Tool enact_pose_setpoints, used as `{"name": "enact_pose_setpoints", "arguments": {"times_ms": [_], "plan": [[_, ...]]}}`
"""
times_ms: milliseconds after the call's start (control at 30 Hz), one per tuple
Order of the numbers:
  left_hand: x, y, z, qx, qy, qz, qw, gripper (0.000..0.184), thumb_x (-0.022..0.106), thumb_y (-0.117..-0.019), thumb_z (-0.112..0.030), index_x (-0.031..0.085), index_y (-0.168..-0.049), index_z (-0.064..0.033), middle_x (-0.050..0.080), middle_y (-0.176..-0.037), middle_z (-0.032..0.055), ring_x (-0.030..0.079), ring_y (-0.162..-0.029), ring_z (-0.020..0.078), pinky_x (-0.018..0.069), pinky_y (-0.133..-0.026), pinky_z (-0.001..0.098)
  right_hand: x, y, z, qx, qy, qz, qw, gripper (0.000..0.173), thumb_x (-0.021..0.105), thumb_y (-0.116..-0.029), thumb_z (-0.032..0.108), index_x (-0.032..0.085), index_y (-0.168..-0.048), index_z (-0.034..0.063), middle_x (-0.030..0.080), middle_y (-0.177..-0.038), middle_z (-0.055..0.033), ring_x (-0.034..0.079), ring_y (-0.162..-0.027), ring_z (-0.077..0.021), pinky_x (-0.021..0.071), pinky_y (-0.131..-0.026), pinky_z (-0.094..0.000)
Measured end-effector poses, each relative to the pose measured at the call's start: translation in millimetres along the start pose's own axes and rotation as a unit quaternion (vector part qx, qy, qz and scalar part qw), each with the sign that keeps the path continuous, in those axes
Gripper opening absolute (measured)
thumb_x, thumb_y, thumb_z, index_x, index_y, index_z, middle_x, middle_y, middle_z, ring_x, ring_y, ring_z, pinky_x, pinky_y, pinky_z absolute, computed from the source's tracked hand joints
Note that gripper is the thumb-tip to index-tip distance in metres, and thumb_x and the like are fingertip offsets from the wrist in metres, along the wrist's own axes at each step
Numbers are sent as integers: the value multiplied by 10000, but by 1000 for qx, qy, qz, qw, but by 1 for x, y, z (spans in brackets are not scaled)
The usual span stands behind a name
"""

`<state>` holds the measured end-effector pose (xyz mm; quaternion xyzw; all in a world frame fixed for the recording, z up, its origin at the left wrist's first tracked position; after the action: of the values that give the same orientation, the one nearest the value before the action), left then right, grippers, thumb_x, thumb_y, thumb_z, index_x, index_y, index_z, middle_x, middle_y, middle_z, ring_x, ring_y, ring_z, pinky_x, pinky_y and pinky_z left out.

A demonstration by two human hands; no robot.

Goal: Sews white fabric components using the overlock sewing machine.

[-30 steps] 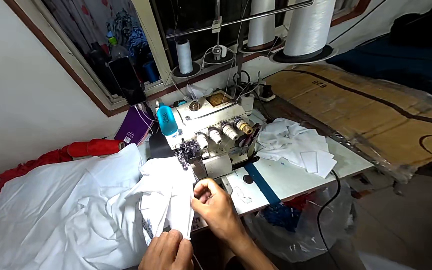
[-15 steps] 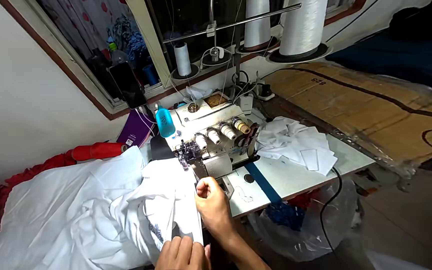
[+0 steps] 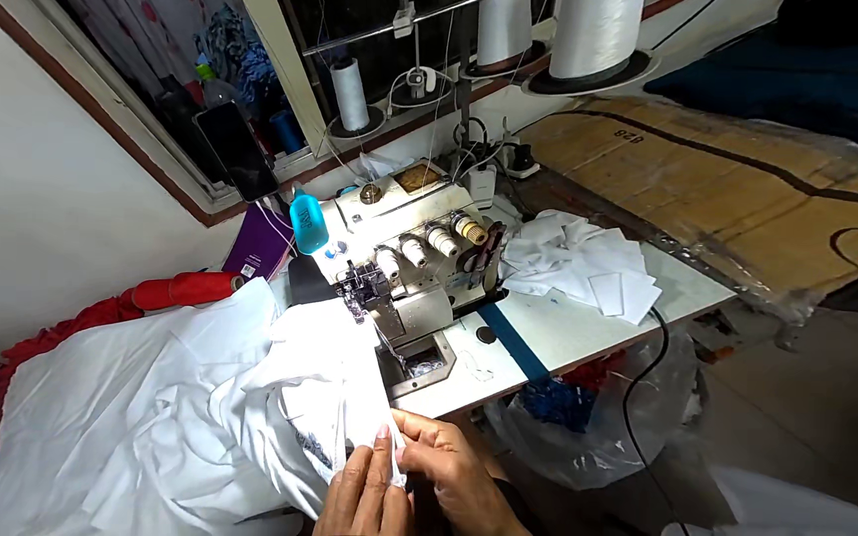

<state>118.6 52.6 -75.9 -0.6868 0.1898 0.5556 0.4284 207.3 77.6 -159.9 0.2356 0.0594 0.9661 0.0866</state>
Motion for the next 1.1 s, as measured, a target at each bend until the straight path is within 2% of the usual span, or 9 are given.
{"name": "enact_pose_setpoints", "arguments": {"times_ms": [100,233,367,567,700,833,933,1000,1100], "plan": [[0,1,-1,11,45,-6,999,258,587,-967,-167,696,-761,-56,768,-1079,154,723,-1016,271,556,-900,358,-5,-5,-2,-7,-9,-40,999,205,533,-997,145,710,-912,83,641,-694,63,597,-611,-14,506,-581,-206],[-8,-25,36,-55,135,-65,987,241,607,-959,-222,779,-920,-59,768,-909,58,724,-936,219,574,-868,407,-22,-4,-6,-30,34,-129,991,149,637,-956,110,750,-866,73,673,-692,48,624,-642,-10,528,-634,-211],[21,-51,72,-91,20,-82,992,449,461,-994,-351,755,-1203,-84,715,-1284,76,635,-1225,319,490,-1035,484,-24,6,-4,-24,28,-135,990,130,639,-963,75,751,-905,43,699,-732,15,659,-685,-34,561,-685,-234],[30,-72,89,-120,6,-50,992,444,414,-1007,-269,763,-1209,-83,700,-1322,93,632,-1242,339,496,-1048,459,-21,-24,-1,-30,14,-136,990,144,629,-956,84,756,-896,55,685,-725,30,640,-680,-22,539,-660,-216],[45,-100,120,-171,12,-14,985,436,435,-977,-226,738,-1262,-93,652,-1404,66,576,-1312,384,505,-1025,512,-19,-63,6,-19,21,-122,992,190,603,-975,93,757,-868,65,687,-736,20,643,-699,-45,532,-661,-236],[52,-117,142,-210,25,55,976,444,437,-997,-249,697,-1322,-96,591,-1480,50,495,-1387,388,454,-1066,544,-15,-77,11,23,17,-117,993,255,585,-957,79,694,-728,68,615,-599,8,573,-499,-62,486,-475,-234],[35,-100,123,-115,58,27,991,490,410,-1034,-388,750,-1219,-88,646,-1405,92,541,-1357,360,450,-1100,507,-14,-77,13,31,16,-105,994,266,579,-967,91,688,-726,67,615,-599,5,565,-489,-67,483,-475,-236],[20,-84,100,-12,80,14,997,439,446,-1061,-400,774,-1099,-111,708,-1300,63,611,-1292,274,474,-1096,457,-17,-76,14,31,19,-103,994,270,579,-981,102,698,-741,65,632,-620,4,581,-519,-69,492,-502,-244],[-4,-79,87,75,59,7,995,277,522,-1006,-284,741,-903,-149,744,-953,-4,712,-1025,182,525,-1032,449,-16,-69,19,-10,51,-122,991,271,526,-984,115,709,-787,76,636,-643,24,597,-561,-58,509,-546,-246]]}}
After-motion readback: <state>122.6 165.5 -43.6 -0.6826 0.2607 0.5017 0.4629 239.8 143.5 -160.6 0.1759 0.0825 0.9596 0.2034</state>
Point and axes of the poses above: each hand's wrist, its own y-axis away from the middle knuckle, its own x-axis out of the palm, z = x × y, the point moved 9 cm from there along -y, towards the middle knuckle
